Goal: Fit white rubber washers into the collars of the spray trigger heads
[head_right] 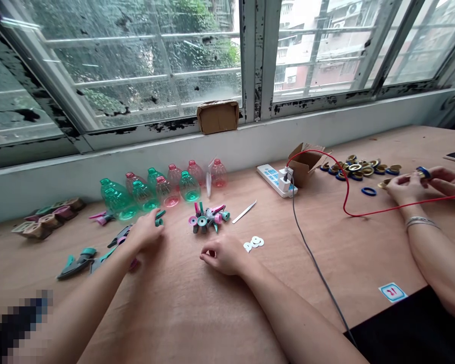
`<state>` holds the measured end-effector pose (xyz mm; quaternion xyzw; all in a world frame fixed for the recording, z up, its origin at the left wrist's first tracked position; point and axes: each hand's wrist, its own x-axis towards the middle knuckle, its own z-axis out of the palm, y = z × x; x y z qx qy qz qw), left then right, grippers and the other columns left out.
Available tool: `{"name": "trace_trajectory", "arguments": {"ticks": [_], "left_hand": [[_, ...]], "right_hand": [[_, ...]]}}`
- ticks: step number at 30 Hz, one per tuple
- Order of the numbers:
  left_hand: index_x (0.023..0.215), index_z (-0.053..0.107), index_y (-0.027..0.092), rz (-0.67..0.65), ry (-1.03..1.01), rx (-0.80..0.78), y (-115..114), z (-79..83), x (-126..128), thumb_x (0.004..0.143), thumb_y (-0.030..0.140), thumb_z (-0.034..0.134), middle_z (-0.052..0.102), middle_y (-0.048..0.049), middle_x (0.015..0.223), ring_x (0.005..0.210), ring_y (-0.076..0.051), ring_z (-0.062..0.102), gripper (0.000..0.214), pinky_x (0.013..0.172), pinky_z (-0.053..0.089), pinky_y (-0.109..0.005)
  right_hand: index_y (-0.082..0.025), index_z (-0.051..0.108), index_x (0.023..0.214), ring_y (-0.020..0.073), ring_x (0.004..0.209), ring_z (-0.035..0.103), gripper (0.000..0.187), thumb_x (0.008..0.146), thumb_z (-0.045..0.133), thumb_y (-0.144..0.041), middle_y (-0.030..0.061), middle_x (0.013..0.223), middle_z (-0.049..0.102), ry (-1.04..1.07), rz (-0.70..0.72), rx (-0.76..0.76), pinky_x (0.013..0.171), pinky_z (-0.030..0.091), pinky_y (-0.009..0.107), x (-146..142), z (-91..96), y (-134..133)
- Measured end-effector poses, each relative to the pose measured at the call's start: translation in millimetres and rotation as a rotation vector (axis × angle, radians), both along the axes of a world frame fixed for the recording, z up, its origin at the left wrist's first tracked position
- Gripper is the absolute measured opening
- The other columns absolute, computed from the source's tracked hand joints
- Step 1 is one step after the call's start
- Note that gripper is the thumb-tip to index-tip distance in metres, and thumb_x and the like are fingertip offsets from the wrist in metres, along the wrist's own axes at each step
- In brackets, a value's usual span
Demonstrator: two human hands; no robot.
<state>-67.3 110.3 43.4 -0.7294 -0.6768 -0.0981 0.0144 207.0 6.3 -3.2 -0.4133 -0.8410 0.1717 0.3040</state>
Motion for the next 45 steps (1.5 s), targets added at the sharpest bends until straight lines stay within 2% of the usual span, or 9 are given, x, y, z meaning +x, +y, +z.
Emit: {"name": "trace_trajectory", "arguments": {"ticks": [8, 11, 14, 17, 21, 28, 33, 39, 45], "left_hand": [[0.118, 0.057, 0.023, -0.105, -0.010, -0.031, 17, 2.9, -1, 0.064, 0.021, 0.059, 0.068, -0.0091, 0.103, 0.102, -0.031, 0.057, 0.054, 0.083, 0.046, -0.038], [0.110, 0.062, 0.025, -0.127, -0.054, 0.018, 14, 9.8, 6, 0.065, 0.021, 0.060, 0.067, -0.0073, 0.102, 0.099, -0.029, 0.059, 0.045, 0.086, 0.046, -0.038], [0.105, 0.062, 0.022, -0.093, -0.152, 0.150, -9, 18.8, 14, 0.075, 0.027, 0.055, 0.061, -0.0083, 0.114, 0.107, -0.025, 0.057, 0.031, 0.091, 0.046, -0.035], [0.105, 0.061, 0.021, -0.021, -0.455, 0.465, -49, 20.2, 24, 0.080, 0.038, 0.056, 0.052, -0.0075, 0.127, 0.111, -0.024, 0.055, 0.030, 0.082, 0.052, -0.033], [0.092, 0.066, 0.020, -0.229, -0.640, 0.407, -94, 0.0, 41, 0.074, 0.035, 0.065, 0.055, -0.0071, 0.122, 0.106, -0.024, 0.059, 0.024, 0.074, 0.053, -0.031], [0.088, 0.068, 0.020, -0.288, -0.705, 0.199, -104, -39.6, 46, 0.074, 0.034, 0.067, 0.058, -0.0098, 0.119, 0.100, -0.023, 0.060, 0.020, 0.065, 0.052, -0.027], [0.089, 0.068, 0.020, -0.380, -0.706, 0.191, -106, -41.4, 42, 0.076, 0.031, 0.065, 0.057, -0.0103, 0.119, 0.110, -0.025, 0.057, 0.018, 0.066, 0.053, -0.027], [0.087, 0.068, 0.025, -0.592, -0.440, 0.132, -123, -37.2, 51, 0.070, 0.014, 0.063, 0.057, -0.0062, 0.121, 0.105, -0.022, 0.060, 0.021, 0.088, 0.050, -0.034], [0.097, 0.068, 0.026, -0.560, -0.403, 0.039, -127, -36.5, 60, 0.078, 0.027, 0.063, 0.053, -0.0073, 0.121, 0.106, -0.023, 0.059, 0.020, 0.088, 0.050, -0.033]], "right_hand": [[-0.023, 0.074, 0.082, 0.0119, 0.063, 0.060, 0.010, 0.082, 0.065, -0.027, -0.0003, 0.071, 0.071, -0.035, 0.020, 0.020, 0.058, 0.036, 0.022, -4, 1.2, 0], [-0.023, 0.074, 0.080, 0.0114, 0.060, 0.058, 0.013, 0.083, 0.062, -0.029, 0.0002, 0.069, 0.070, -0.073, -0.081, 0.008, 0.056, 0.035, 0.022, 11, 8.5, 5], [-0.021, 0.074, 0.072, 0.0125, 0.057, 0.056, 0.019, 0.083, 0.061, -0.031, 0.0020, 0.064, 0.068, -0.164, -0.299, -0.079, 0.052, 0.033, 0.023, 43, 19.4, 11], [-0.022, 0.074, 0.074, 0.0129, 0.061, 0.059, 0.009, 0.075, 0.067, -0.027, 0.0014, 0.071, 0.070, -0.208, -0.293, -0.236, 0.052, 0.035, 0.022, 74, 28.5, 11], [-0.021, 0.074, 0.082, 0.0138, 0.063, 0.061, 0.018, 0.064, 0.074, -0.024, 0.0010, 0.075, 0.071, -0.258, -0.275, -0.389, 0.052, 0.038, 0.022, 89, 31.7, 6], [-0.019, 0.069, 0.079, 0.0109, 0.057, 0.056, 0.014, 0.065, 0.070, -0.020, 0.0002, 0.073, 0.067, -0.287, -0.291, -0.564, 0.047, 0.033, 0.020, 79, 23.7, 7], [-0.017, 0.067, 0.072, 0.0097, 0.057, 0.049, 0.006, 0.070, 0.067, -0.022, -0.0019, 0.064, 0.061, -0.218, -0.164, -0.489, 0.050, 0.031, 0.020, 77, 22.7, 10], [-0.017, 0.068, 0.074, 0.0074, 0.052, 0.040, 0.016, 0.075, 0.070, -0.032, -0.0015, 0.062, 0.059, 0.241, 0.059, -0.249, 0.049, 0.031, 0.021, 33, 13.0, 0], [-0.017, 0.066, 0.085, 0.0065, 0.049, 0.041, 0.027, 0.070, 0.077, -0.036, -0.0011, 0.064, 0.062, 0.490, 0.119, -0.305, 0.045, 0.031, 0.019, -7, -11.5, -7]]}}
